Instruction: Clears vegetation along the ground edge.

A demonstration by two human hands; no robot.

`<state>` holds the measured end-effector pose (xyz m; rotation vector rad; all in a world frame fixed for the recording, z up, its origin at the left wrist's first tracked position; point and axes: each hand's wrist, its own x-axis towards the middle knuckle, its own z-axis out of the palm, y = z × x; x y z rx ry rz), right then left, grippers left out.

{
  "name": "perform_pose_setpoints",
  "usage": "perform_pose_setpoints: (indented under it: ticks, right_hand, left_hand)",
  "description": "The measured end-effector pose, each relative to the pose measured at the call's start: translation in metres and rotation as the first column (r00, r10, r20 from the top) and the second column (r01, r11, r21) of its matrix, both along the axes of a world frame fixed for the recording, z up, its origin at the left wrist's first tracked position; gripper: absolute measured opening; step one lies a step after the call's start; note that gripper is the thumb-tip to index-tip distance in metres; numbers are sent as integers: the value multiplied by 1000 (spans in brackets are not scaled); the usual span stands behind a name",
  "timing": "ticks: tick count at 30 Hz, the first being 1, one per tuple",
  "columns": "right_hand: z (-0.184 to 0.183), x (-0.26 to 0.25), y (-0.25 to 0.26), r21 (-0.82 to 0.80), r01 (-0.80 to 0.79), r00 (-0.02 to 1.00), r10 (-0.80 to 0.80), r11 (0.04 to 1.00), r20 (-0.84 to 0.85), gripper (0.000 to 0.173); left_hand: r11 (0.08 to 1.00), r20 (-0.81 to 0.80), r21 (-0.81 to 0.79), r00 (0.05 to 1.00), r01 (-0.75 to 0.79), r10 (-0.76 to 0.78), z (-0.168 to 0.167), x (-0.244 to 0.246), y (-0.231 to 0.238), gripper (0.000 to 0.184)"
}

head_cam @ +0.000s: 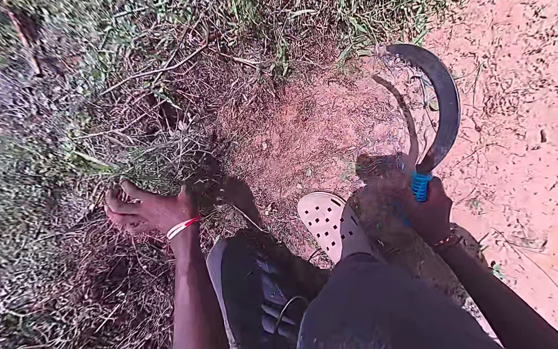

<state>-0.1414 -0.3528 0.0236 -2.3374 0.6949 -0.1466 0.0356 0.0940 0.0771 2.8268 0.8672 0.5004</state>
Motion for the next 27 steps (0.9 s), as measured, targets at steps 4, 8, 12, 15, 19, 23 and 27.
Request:
perform_pose_setpoints:
  ticks: [4, 8, 12, 15, 19, 23, 27]
  right_hand:
    - [-7, -34, -32, -187, 28, 998, -38, 982, -53, 50]
    - [-23, -49, -59, -260, 52, 976, -104, 964, -192, 47]
    - [-33, -42, -62, -245, 82, 946, -153, 966, -285, 46]
    - [-34, -47, -64, -250, 70, 961, -132, 966, -243, 45]
    - [-38, -46, -63, -248, 43, 971, -99, 968, -218, 47]
    - [-39, -48, -61, -276, 66, 974, -122, 959, -191, 44]
    - [-34, -43, -57, -238, 66, 959, -128, 969, -255, 41]
  left_hand:
    - [784, 77, -33, 784, 620, -617, -29, -6, -128, 80]
    - [512, -256, -298, 450, 806, -856, -54, -11, -232, 36]
    - [473, -234, -415, 412, 777, -881, -51, -19, -257, 23]
    - [379, -39, -527, 424, 761, -905, -57, -39, -249, 23]
    - [296, 116, -696, 509, 654, -853, -65, -57, -246, 22]
    - [34, 285, -835, 486, 549, -826, -66, -54, -266, 20]
    - [14, 201, -906, 458, 424, -866, -54, -54, -299, 21]
